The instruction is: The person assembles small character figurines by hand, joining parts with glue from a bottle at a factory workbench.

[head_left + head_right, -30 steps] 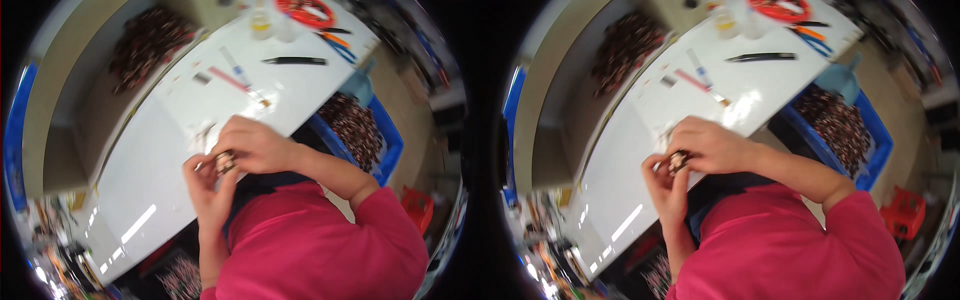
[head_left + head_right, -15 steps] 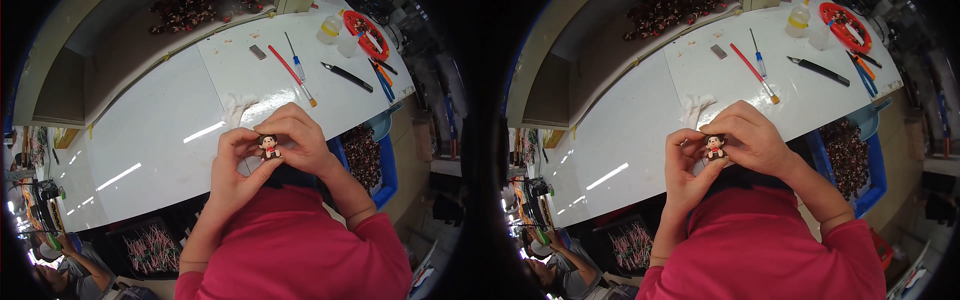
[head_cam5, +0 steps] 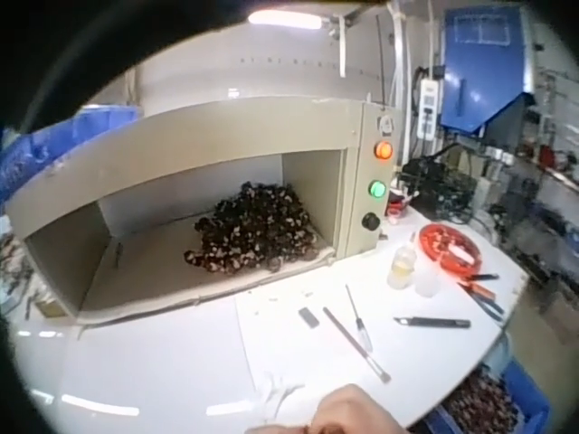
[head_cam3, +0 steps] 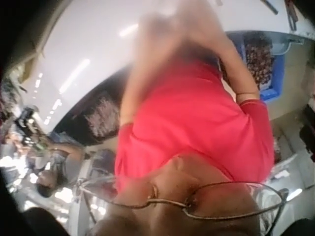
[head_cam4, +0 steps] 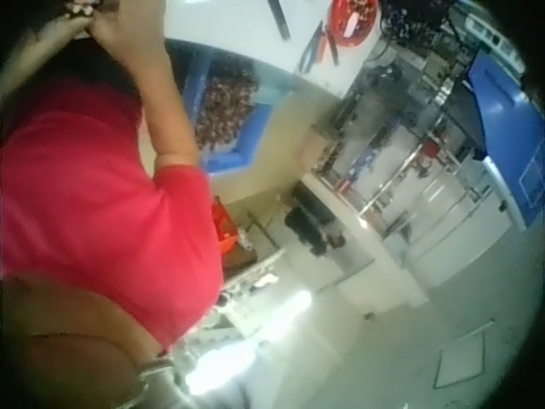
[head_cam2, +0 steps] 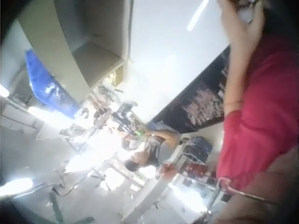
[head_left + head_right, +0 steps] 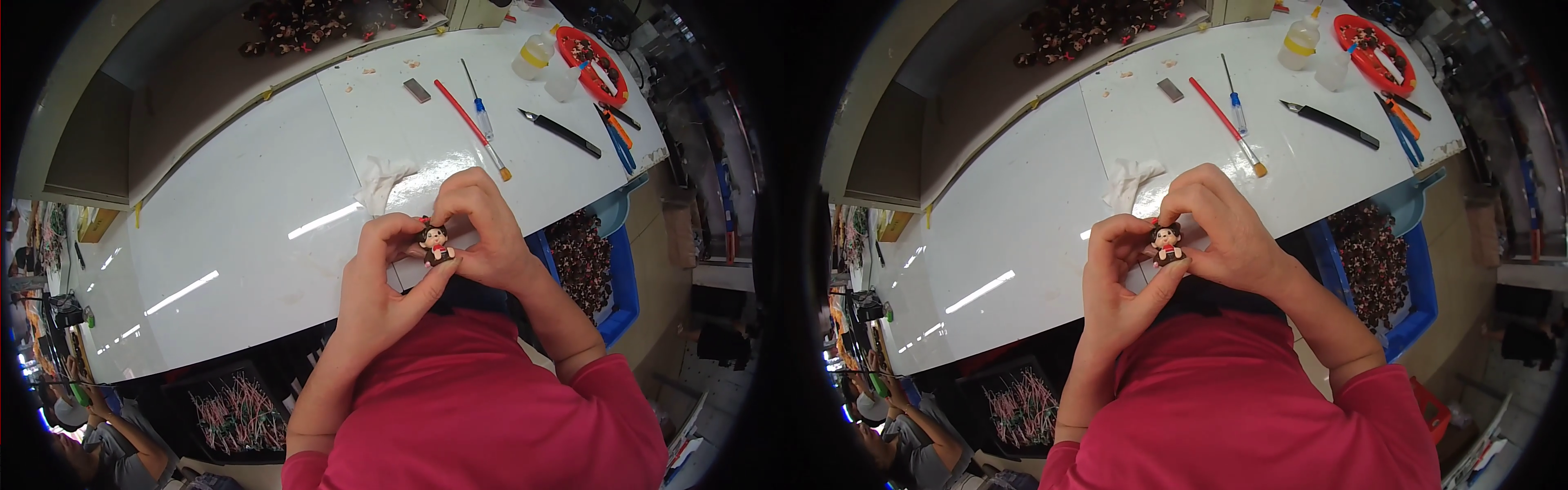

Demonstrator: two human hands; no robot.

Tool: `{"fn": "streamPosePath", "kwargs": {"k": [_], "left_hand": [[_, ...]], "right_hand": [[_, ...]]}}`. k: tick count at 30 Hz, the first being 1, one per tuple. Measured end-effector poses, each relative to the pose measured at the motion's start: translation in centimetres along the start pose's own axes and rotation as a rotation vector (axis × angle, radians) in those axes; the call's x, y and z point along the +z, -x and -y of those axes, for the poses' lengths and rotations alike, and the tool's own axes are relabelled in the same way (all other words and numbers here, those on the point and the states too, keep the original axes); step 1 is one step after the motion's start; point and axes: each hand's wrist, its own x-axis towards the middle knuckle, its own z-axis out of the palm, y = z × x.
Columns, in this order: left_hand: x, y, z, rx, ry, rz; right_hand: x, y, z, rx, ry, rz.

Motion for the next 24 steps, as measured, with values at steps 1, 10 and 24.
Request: {"fn": "streamPosePath", "kwargs": {"k": [1,10,24], "left_hand": [[0.0,0.0,0.0,-0.004,-0.008,-0.014],[-0.7,-0.4,-1.5,-0.029,-0.05,0.0],[-0.6,0.1,0.0,0.004,-0.042,-0.012]], "right_hand": [[0.0,0.0,0.0,0.009,0.028,-0.012],[-0.2,-1.0,1.0,0.014,-0.005,0.03],[0.2,-0.1,0.5,0.025,-0.002,0.03]]}}
